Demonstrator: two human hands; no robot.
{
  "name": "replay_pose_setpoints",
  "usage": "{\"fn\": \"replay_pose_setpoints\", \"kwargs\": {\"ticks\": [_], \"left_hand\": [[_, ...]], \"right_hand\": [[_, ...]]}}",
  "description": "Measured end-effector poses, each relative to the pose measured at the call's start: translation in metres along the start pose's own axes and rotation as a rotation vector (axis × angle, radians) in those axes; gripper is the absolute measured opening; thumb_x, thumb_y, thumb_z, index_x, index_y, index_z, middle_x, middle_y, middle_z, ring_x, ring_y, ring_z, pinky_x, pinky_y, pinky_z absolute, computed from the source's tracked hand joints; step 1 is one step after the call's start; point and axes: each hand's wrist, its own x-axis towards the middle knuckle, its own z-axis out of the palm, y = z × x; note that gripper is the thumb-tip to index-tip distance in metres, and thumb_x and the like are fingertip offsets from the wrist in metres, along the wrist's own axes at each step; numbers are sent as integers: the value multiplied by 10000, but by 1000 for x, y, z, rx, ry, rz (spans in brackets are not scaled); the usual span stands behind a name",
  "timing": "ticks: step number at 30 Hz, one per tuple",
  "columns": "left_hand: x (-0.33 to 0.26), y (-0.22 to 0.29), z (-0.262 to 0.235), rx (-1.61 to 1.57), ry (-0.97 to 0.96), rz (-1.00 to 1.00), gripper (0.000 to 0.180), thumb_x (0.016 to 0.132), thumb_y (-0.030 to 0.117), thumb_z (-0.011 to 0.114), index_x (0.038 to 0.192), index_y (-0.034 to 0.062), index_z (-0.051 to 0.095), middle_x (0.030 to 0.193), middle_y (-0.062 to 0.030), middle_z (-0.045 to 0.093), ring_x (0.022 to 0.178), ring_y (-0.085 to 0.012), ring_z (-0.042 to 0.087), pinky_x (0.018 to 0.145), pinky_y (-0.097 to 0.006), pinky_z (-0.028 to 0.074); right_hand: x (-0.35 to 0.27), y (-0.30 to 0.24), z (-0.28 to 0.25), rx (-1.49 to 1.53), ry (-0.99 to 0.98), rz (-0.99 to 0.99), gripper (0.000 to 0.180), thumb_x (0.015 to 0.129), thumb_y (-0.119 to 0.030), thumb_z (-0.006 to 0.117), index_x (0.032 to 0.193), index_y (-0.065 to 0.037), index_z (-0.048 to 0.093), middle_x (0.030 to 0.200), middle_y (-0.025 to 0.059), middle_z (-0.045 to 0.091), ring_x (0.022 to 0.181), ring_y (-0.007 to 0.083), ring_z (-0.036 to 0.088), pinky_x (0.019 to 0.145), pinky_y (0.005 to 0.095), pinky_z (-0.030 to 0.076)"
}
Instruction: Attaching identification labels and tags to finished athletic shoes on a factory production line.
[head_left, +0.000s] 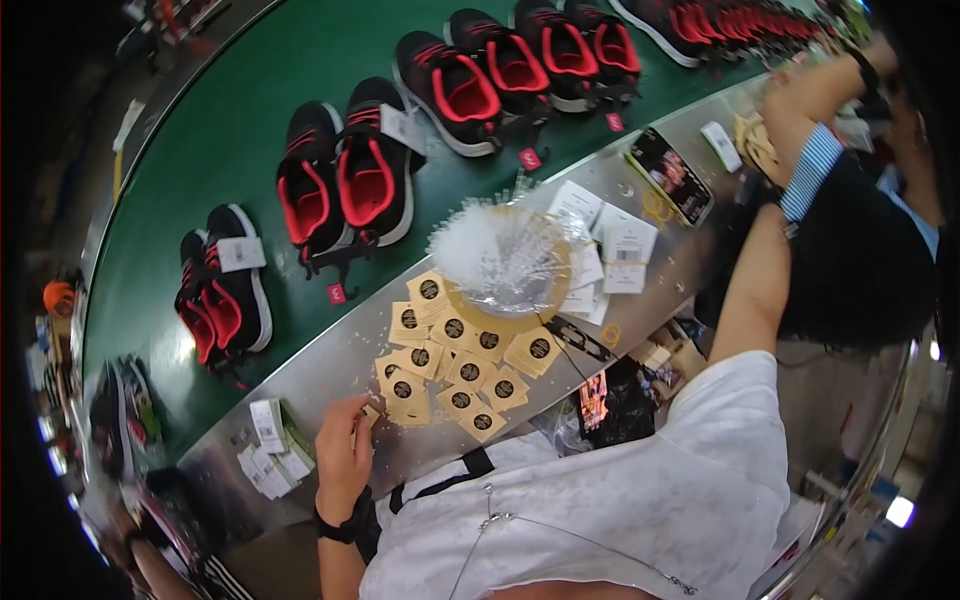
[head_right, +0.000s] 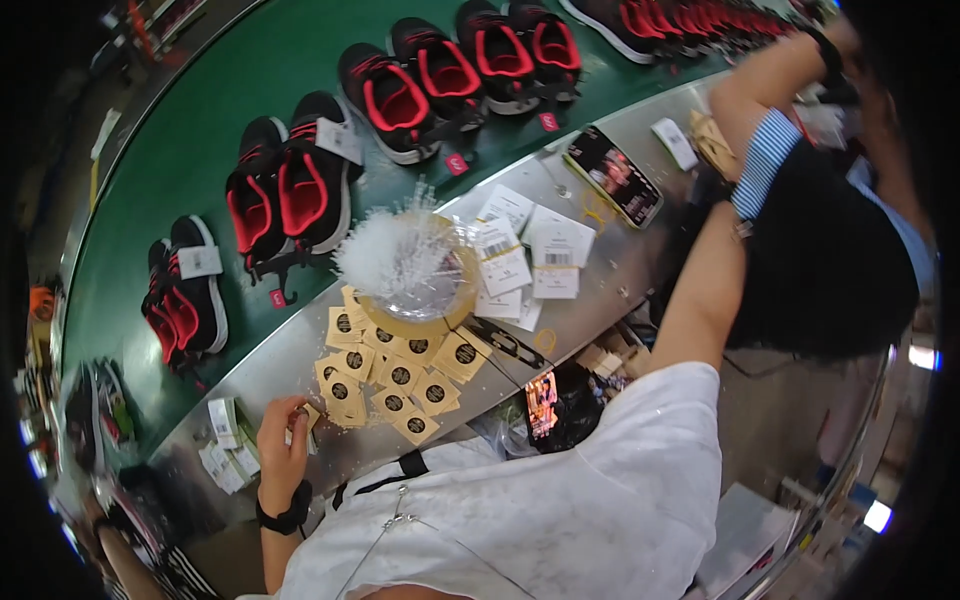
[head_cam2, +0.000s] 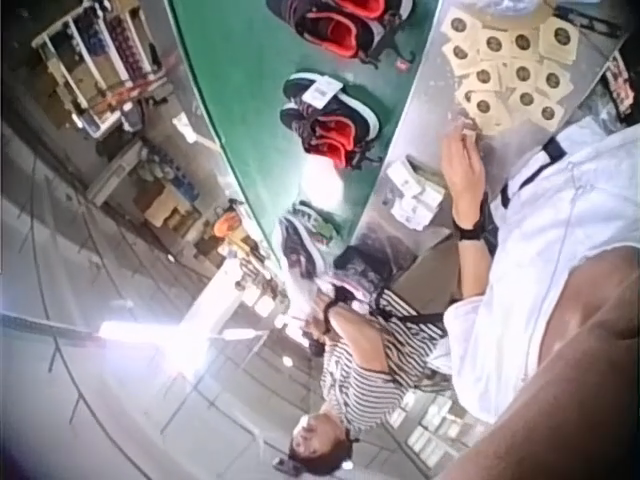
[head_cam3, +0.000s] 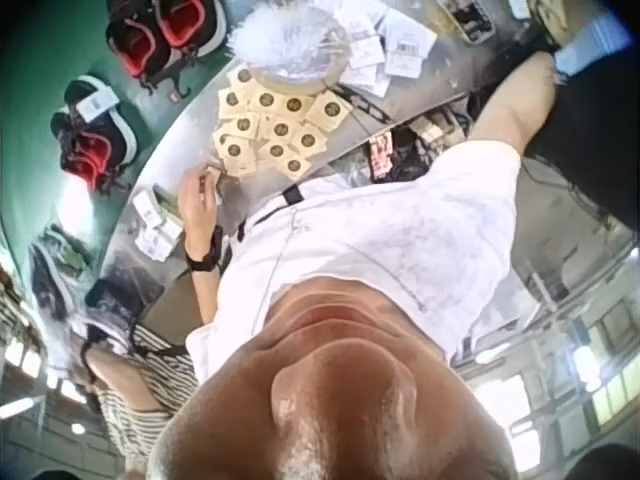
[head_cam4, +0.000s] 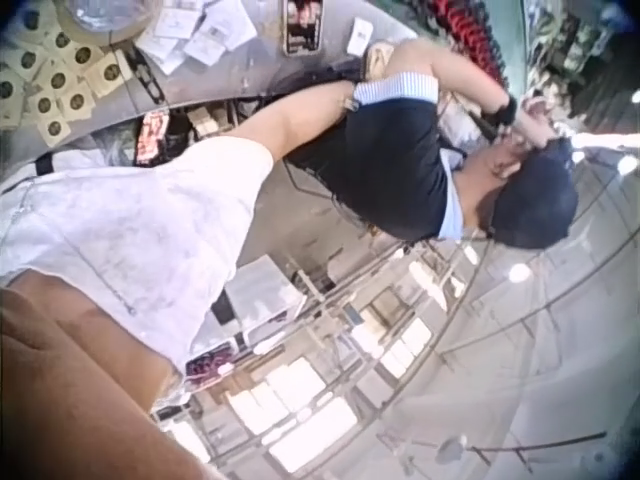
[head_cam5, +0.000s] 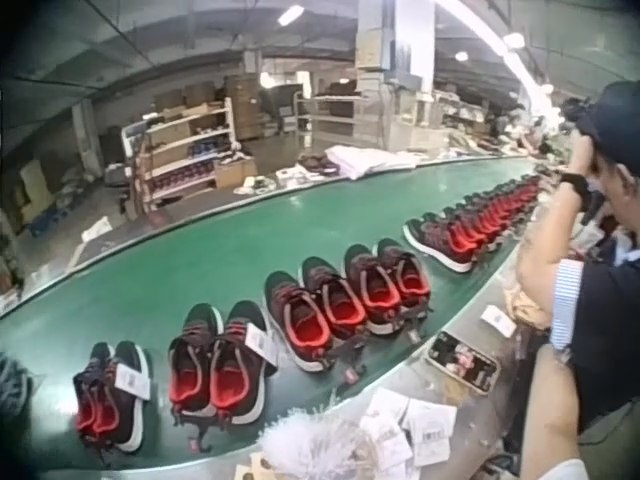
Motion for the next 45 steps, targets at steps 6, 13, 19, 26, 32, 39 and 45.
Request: {"fn": "replay_pose_setpoints", "kwargs": {"ticks": [6,13,19,26,32,39,45], "left_hand": [[-6,7,8,35,9,-24,217,827,-33,527,1039,-2,565,906,-165,591,766,-332,572,666,-363,470],[3,9,1,43,-8,44,203,851,6,517,1053,19,538,912,-155,572,826,-351,567,691,-373,470],[-20,-14,-8,41,107,-30,225,836,-17,517,1057,19,537,915,-153,570,792,-343,574,677,-361,470],[-25,-10,-10,54,166,-85,246,838,-24,532,1078,17,567,960,-127,591,748,-246,582,645,-286,470],[-28,-19,-16,-53,171,-219,223,815,25,577,1036,-3,569,937,-132,589,779,-310,584,674,-334,469],[-36,-31,-11,270,158,2,477,661,133,754,1079,7,564,1023,-120,569,932,-296,546,785,-359,459],[-42,-40,2,399,134,24,414,663,106,727,1026,-12,567,1034,-121,531,934,-299,546,762,-373,474]], "right_hand": [[35,70,-59,120,-180,-123,515,759,-38,623,1257,-44,492,1110,159,607,989,269,601,848,323,463],[92,157,47,314,-536,-280,512,764,-44,620,1259,-40,490,1121,162,601,998,271,596,856,326,458],[156,182,19,277,-600,-370,509,769,-48,618,1261,-38,488,1130,165,596,1005,273,592,863,329,454],[139,159,50,202,-612,-328,506,774,-53,615,1263,-34,485,1141,168,590,1014,275,587,871,333,449],[92,131,32,143,-559,-296,504,778,-58,612,1265,-31,483,1150,171,585,1021,277,583,877,336,445],[-21,23,-5,-28,-331,-206,501,784,-63,609,1267,-28,480,1161,175,578,1030,279,578,885,339,440],[-125,-50,-3,-171,-102,-159,499,788,-68,606,1268,-25,478,1170,178,573,1037,281,574,892,342,436]]}}
